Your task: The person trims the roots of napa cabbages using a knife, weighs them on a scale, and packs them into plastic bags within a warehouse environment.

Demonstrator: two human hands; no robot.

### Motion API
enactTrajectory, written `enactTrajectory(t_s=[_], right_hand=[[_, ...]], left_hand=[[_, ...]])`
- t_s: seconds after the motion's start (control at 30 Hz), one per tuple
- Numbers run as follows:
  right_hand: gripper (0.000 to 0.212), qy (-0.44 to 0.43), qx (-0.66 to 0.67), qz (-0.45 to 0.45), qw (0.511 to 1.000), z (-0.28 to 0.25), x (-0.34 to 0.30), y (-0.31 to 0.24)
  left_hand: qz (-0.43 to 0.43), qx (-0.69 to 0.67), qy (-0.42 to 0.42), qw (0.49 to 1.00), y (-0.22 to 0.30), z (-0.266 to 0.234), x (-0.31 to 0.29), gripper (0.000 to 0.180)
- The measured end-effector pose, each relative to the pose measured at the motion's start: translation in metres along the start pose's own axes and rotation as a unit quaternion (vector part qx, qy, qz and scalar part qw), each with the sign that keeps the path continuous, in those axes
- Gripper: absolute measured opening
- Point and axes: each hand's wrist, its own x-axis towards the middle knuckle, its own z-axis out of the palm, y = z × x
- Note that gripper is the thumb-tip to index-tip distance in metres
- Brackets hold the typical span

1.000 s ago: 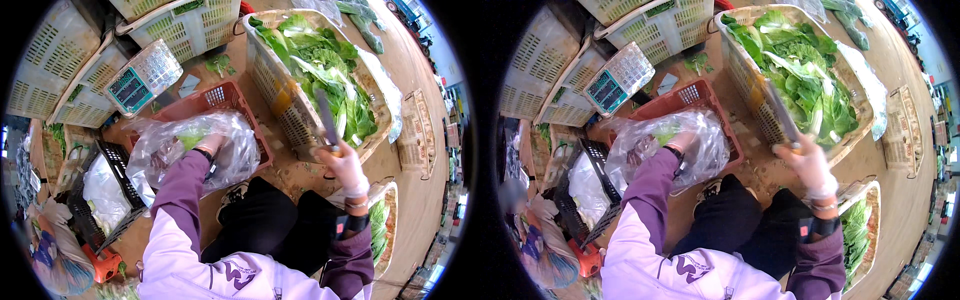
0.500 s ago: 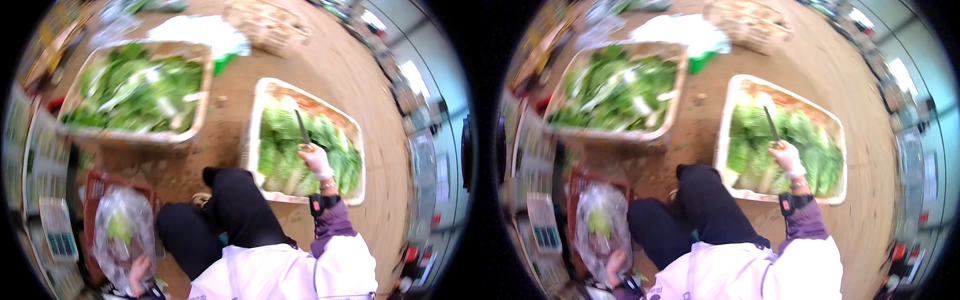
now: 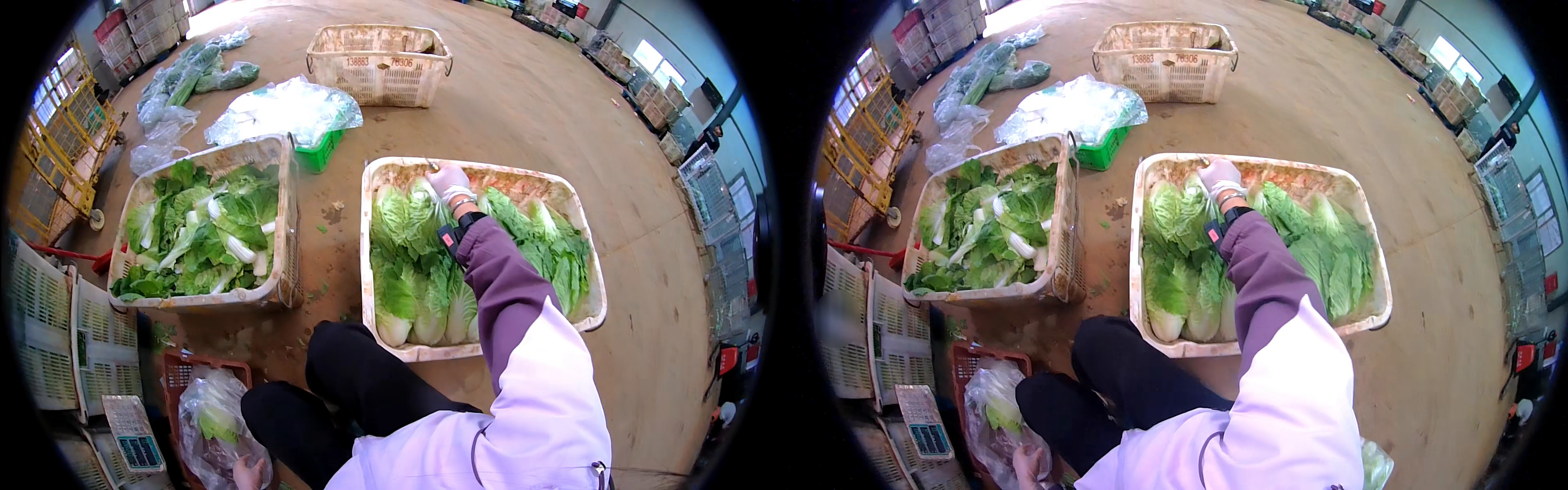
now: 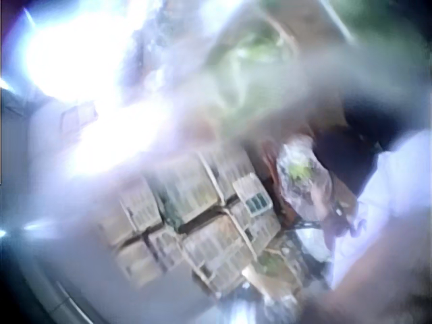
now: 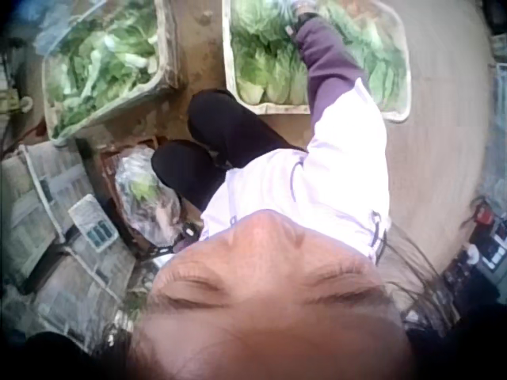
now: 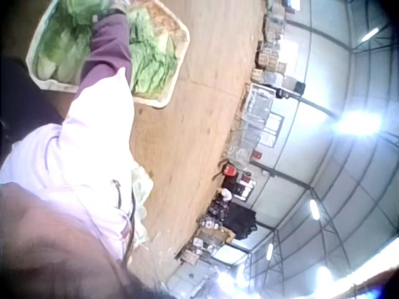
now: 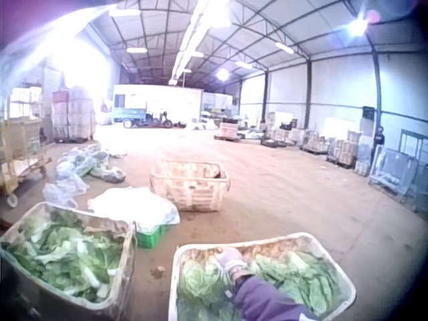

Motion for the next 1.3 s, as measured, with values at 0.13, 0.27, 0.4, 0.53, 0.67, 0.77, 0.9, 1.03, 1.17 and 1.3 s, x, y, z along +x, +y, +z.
enactTrajectory(t_s=[0.13, 0.27, 0.4, 0.53, 0.67, 0.77, 0.9, 1.03, 1.17, 1.3], right_hand=[[0.056, -0.089, -0.06, -0.008, 0.994, 0.024, 0.02, 0.003], [0.057, -0.208, -0.005, 0.054, 0.977, 0.022, 0.027, -0.001], [0.047, -0.327, 0.053, 0.108, 0.937, 0.008, 0.035, -0.001], [0.057, -0.316, 0.096, 0.063, 0.942, 0.012, 0.04, 0.026], [0.051, -0.294, 0.231, 0.039, 0.927, 0.003, 0.012, 0.01], [0.045, -0.27, 0.315, -0.047, 0.909, -0.007, 0.007, 0.03], [0.034, -0.283, 0.273, -0.062, 0.917, -0.038, 0.001, 0.019], [0.037, -0.225, 0.301, -0.114, 0.92, -0.072, -0.032, 0.024], [0.047, -0.204, 0.313, -0.155, 0.915, -0.111, -0.092, 0.02], [0.054, -0.187, 0.313, -0.182, 0.913, -0.149, -0.14, 0.012]], left_hand=[[0.025, -0.005, 0.074, 0.997, 0.017, -0.018, 0.01, 0.04], [0.04, -0.122, 0.101, 0.987, 0.076, -0.035, 0.01, 0.029], [0.069, -0.187, 0.151, 0.968, 0.129, -0.048, 0.037, 0.016], [0.169, -0.21, 0.1, 0.958, 0.23, -0.076, 0.065, 0.018], [0.287, -0.157, 0.088, 0.941, 0.295, -0.097, 0.072, 0.018], [0.373, -0.153, 0.048, 0.914, 0.332, -0.089, 0.084, 0.018], [0.447, -0.251, -0.071, 0.856, 0.381, -0.074, 0.101, 0.02], [0.303, -0.356, -0.3, 0.832, 0.47, -0.027, 0.12, 0.042], [0.436, -0.275, -0.192, 0.835, 0.541, 0.064, 0.106, 0.087], [0.378, -0.432, -0.315, 0.756, 0.576, 0.076, 0.073, 0.07]])
